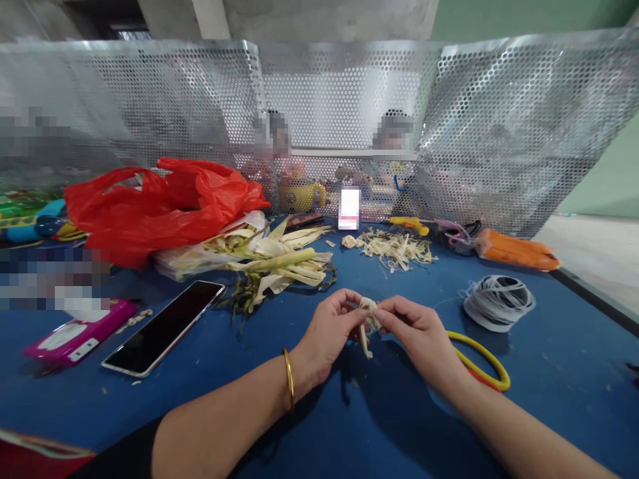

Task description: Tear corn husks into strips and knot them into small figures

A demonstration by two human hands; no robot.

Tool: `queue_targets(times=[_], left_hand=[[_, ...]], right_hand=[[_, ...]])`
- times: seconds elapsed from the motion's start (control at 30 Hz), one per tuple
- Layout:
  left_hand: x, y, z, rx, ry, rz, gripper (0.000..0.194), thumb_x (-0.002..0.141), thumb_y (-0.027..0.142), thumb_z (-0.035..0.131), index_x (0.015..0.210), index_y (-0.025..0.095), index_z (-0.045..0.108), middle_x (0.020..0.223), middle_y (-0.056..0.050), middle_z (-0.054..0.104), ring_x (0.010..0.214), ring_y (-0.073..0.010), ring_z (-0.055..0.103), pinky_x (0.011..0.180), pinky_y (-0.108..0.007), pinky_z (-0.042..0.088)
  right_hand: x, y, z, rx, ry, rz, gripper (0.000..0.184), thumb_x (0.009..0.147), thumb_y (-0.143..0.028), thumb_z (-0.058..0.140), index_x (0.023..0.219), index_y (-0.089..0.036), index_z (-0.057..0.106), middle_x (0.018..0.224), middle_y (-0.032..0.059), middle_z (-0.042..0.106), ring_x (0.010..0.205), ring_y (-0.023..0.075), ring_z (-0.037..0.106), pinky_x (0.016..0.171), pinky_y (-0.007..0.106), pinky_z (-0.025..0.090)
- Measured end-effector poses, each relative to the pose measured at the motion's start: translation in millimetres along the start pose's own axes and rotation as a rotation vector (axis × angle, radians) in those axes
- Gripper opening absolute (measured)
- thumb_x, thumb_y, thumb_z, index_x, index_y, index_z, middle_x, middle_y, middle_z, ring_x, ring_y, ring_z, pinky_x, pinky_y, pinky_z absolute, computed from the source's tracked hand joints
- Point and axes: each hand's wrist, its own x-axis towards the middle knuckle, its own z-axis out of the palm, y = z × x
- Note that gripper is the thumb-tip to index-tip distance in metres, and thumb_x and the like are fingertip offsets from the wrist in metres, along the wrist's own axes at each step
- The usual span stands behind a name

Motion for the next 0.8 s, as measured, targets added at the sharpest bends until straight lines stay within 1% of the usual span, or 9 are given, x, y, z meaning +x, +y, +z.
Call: queue_targets(times=[0.13, 0.3, 0.53, 0.7, 0.8], left_hand=[[0.2, -0.6, 0.1, 0.002, 0.003, -0.006, 0.019, 0.069, 0.022, 0.069, 0.079, 0.017, 0.053, 0.06, 0.003, 0.057, 0.054, -0.0101, 0.054, 0.051, -0.021, 0.047], [-0.1, 1.0, 0.4, -0.006, -0.025, -0.03, 0.022, 0.071, 0.024, 0.07, 0.081, 0.017, 0.052, 0.06, 0.004, 0.056, 0.051, -0.0093, 0.053, 0.052, -0.022, 0.047], [-2.0, 2.2, 0.9, -0.002, -0.097, -0.034, 0.02, 0.075, 0.026, 0.067, 0.084, 0.016, 0.053, 0.063, 0.003, 0.058, 0.053, -0.009, 0.054, 0.054, -0.022, 0.047], [0.8, 0.2, -0.5, 0.013, -0.078, -0.015, 0.021, 0.076, 0.026, 0.067, 0.086, 0.016, 0.052, 0.062, 0.003, 0.057, 0.053, -0.0092, 0.054, 0.055, -0.022, 0.047], [2.1, -1.5, -1.6, 0.017, -0.082, -0.012, 0.024, 0.075, 0.027, 0.069, 0.086, 0.017, 0.051, 0.062, 0.003, 0.058, 0.053, -0.0093, 0.054, 0.055, -0.022, 0.047]], right_hand=[[-0.6, -0.1, 0.3, -0.001, -0.015, 0.021, 0.03, 0.082, -0.042, 0.057, 0.067, -0.017, 0.064, 0.063, 0.0002, 0.055, 0.063, 0.0136, 0.047, 0.059, 0.026, 0.038], [-0.6, 2.3, -0.2, -0.04, 0.018, 0.026, 0.028, 0.082, -0.039, 0.055, 0.064, -0.018, 0.059, 0.061, -0.0016, 0.051, 0.062, 0.0126, 0.043, 0.057, 0.025, 0.034], [0.5, 5.2, -1.6, -0.094, -0.021, 0.005, 0.026, 0.084, -0.037, 0.052, 0.069, -0.018, 0.061, 0.069, 0.0013, 0.06, 0.069, 0.0156, 0.052, 0.066, 0.029, 0.039], [1.3, 5.1, -2.0, -0.118, -0.045, 0.019, 0.027, 0.084, -0.037, 0.052, 0.067, -0.018, 0.061, 0.068, 0.001, 0.06, 0.068, 0.0156, 0.051, 0.065, 0.028, 0.039], [2.0, 4.9, -1.7, -0.118, -0.047, 0.035, 0.028, 0.084, -0.038, 0.052, 0.066, -0.018, 0.06, 0.066, 0.0001, 0.057, 0.067, 0.0148, 0.049, 0.063, 0.027, 0.037]])
